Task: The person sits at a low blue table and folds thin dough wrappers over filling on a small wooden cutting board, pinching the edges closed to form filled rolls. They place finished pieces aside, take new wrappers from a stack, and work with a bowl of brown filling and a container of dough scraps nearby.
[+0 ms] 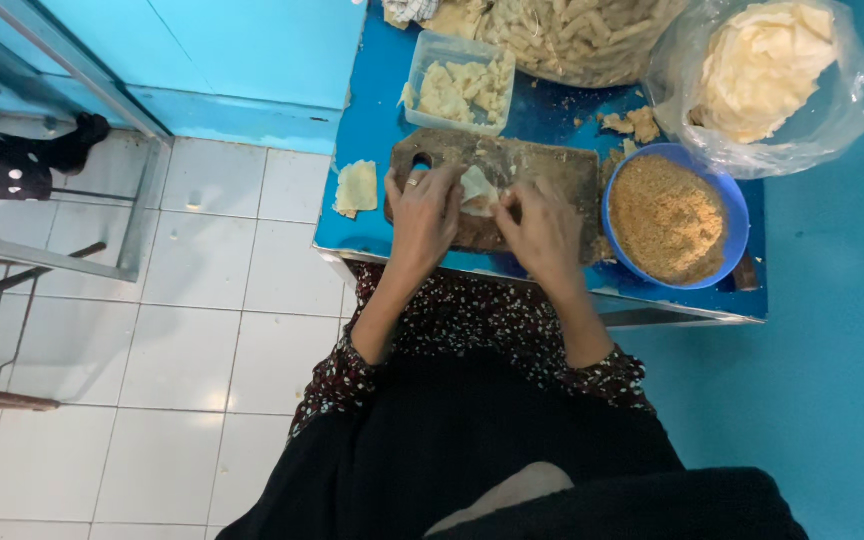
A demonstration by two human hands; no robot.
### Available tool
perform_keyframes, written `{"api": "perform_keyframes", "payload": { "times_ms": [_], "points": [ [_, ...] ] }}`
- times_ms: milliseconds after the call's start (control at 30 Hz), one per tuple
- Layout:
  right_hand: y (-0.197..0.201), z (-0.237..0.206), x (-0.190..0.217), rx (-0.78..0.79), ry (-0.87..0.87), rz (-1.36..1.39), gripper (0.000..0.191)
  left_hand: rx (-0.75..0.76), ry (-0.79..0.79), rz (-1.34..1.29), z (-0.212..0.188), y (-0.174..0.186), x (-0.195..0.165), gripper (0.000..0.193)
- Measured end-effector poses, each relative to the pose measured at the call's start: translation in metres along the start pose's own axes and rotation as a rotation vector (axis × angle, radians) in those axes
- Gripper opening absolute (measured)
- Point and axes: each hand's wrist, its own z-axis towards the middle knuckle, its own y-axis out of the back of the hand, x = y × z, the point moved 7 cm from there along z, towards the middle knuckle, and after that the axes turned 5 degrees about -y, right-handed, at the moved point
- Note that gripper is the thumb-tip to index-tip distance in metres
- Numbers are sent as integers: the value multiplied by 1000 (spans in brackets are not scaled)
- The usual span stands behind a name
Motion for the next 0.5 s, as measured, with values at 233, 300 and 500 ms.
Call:
{"api": "perform_keyframes", "payload": {
  "times_ms": [233,300,500],
  "points": [
    [-15,1,-12,-37,-147,306,18,60,10,23,6,-2,-4,32],
    [-13,1,-13,-29,-171,338,21,92,44,-1,5,-3,-2,33],
    [-10,3,-11,-44,-199,323,21,35,4,-16,3,3,-4,30]
  ]
}}
